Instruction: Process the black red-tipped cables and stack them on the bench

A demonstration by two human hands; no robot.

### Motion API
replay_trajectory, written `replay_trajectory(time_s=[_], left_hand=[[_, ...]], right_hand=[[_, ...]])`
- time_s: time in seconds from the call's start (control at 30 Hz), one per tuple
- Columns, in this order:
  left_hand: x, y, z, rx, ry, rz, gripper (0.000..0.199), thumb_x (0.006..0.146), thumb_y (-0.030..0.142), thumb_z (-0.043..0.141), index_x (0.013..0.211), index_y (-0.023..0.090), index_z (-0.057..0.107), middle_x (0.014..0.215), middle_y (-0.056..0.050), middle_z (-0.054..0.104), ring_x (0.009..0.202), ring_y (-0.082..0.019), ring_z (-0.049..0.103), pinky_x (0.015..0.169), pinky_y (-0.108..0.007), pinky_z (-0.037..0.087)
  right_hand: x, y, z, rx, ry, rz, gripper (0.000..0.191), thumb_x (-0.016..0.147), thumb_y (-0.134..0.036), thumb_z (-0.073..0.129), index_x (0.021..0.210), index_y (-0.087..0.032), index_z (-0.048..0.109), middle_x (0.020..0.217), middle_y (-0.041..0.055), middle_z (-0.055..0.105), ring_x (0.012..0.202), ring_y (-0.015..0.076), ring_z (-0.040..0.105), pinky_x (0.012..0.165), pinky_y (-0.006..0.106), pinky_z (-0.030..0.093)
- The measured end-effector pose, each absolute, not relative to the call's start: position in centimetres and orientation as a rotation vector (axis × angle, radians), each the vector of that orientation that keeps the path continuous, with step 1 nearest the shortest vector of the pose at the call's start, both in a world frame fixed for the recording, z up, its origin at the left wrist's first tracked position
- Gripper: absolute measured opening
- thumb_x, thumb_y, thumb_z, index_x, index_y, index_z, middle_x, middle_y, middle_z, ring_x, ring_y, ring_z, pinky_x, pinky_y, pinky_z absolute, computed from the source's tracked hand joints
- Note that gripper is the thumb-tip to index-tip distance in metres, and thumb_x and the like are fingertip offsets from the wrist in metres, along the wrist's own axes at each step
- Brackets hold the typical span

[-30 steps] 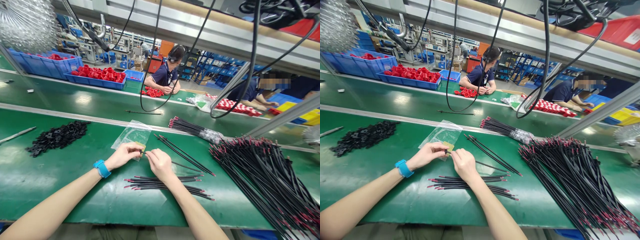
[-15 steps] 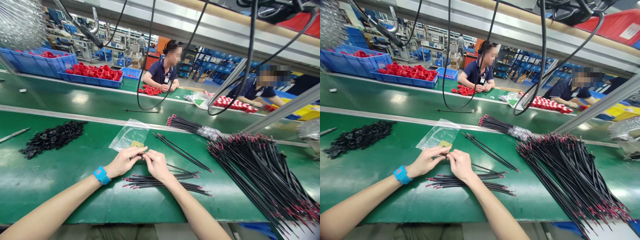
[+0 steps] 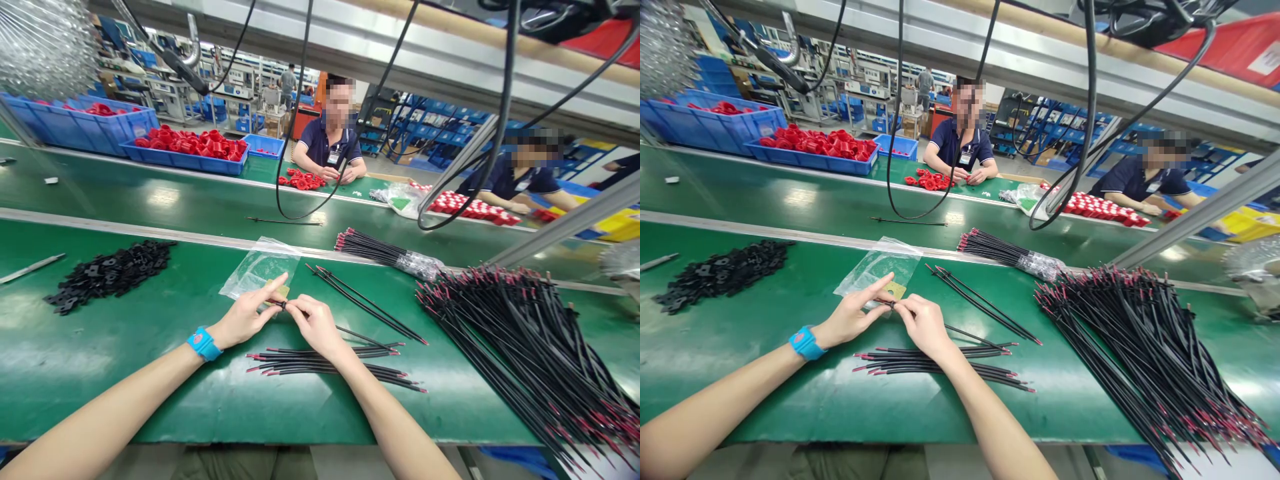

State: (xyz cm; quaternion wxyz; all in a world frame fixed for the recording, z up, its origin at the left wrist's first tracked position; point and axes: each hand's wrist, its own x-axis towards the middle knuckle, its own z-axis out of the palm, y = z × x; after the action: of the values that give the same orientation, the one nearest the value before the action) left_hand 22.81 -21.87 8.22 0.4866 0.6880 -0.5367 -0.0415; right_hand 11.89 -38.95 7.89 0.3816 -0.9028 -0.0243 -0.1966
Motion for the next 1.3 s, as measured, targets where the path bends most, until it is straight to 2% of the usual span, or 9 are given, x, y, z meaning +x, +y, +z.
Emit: replay_trajectory(time_s=[0.17,0.4,0.67,0.8,0.87,0.93,1.03,1.13,1.3], left_hand=[[22.8,-21.8,8.3,1.705,-1.211,-0.145,0.065,0.092,0.023,0.054,0.151,0.025,0.027,0.105,-0.005,0.069,0.092,-0.014,0.066,0.091,-0.029,0.053],[22.5,-21.9,8.2,1.681,-1.292,-0.143,0.066,0.092,0.020,0.053,0.152,0.026,0.025,0.104,-0.004,0.070,0.094,-0.015,0.066,0.091,-0.030,0.052],[22.9,-21.9,8.7,1.719,-1.447,-0.060,0.062,0.095,0.023,0.050,0.152,0.023,0.025,0.114,-0.008,0.067,0.104,-0.016,0.063,0.098,-0.033,0.048],[27.3,-20.5,9.8,1.959,-1.398,0.201,0.054,0.092,0.034,0.055,0.143,0.020,0.043,0.133,-0.011,0.056,0.121,-0.022,0.052,0.105,-0.037,0.041],[30.9,-18.6,9.8,2.216,-1.181,0.416,0.043,0.094,0.035,0.049,0.133,0.017,0.054,0.130,-0.013,0.057,0.121,-0.024,0.051,0.105,-0.040,0.038],[34.4,-16.2,9.1,2.506,-0.982,0.582,0.044,0.094,0.030,0.044,0.131,0.009,0.054,0.132,-0.019,0.054,0.126,-0.030,0.045,0.106,-0.046,0.032],[38.2,-12.8,7.2,2.826,-0.757,0.742,0.046,0.091,0.023,0.040,0.128,-0.001,0.052,0.136,-0.027,0.047,0.130,-0.038,0.036,0.106,-0.056,0.023],[39.9,-10.8,5.4,2.979,-0.730,0.736,0.044,0.092,0.026,0.037,0.122,-0.001,0.055,0.123,-0.024,0.058,0.124,-0.038,0.039,0.102,-0.063,0.018],[40.5,-10.3,5.1,3.059,-0.744,0.684,0.041,0.087,0.016,0.035,0.115,0.005,0.063,0.111,-0.018,0.064,0.107,-0.029,0.050,0.103,-0.049,0.022]], right_hand=[[11.9,-39.1,7.9,-2.292,-0.089,-0.590,0.022,0.096,-0.030,0.054,0.094,-0.018,0.071,0.078,0.0035,0.065,0.068,0.0127,0.059,0.065,0.023,0.043],[11.6,-39.4,8.1,-2.442,-0.201,-0.585,0.025,0.098,-0.025,0.047,0.090,-0.017,0.069,0.072,0.0023,0.060,0.066,0.0122,0.055,0.062,0.023,0.038],[11.8,-39.4,8.3,-2.485,-0.176,-0.548,0.028,0.100,-0.028,0.045,0.087,-0.018,0.068,0.071,0.0017,0.060,0.063,0.0120,0.055,0.062,0.023,0.039],[12.2,-41.6,8.3,-2.683,-0.146,-0.869,0.023,0.099,-0.026,0.048,0.096,-0.017,0.069,0.078,0.0050,0.063,0.071,0.0145,0.057,0.066,0.026,0.040],[12.6,-43.6,8.1,-2.781,-0.085,-1.010,0.022,0.098,-0.023,0.048,0.101,-0.016,0.069,0.084,0.0075,0.065,0.077,0.0168,0.058,0.068,0.028,0.041],[12.8,-45.6,7.8,-2.871,-0.022,-1.031,0.023,0.097,-0.018,0.047,0.104,-0.016,0.069,0.093,0.0100,0.066,0.083,0.0190,0.058,0.071,0.031,0.042],[12.9,-47.1,7.8,-2.977,0.069,-0.957,0.023,0.094,-0.013,0.049,0.107,-0.015,0.067,0.102,0.0126,0.064,0.091,0.0224,0.056,0.081,0.038,0.042],[12.4,-46.2,8.4,-2.901,0.145,-0.889,0.017,0.091,-0.019,0.060,0.105,-0.016,0.068,0.099,0.0106,0.063,0.092,0.0223,0.056,0.082,0.037,0.042],[11.2,-41.8,9.2,-2.594,-0.218,-0.388,0.024,0.085,-0.042,0.069,0.096,-0.020,0.070,0.088,0.0021,0.062,0.079,0.0132,0.058,0.071,0.024,0.043]])
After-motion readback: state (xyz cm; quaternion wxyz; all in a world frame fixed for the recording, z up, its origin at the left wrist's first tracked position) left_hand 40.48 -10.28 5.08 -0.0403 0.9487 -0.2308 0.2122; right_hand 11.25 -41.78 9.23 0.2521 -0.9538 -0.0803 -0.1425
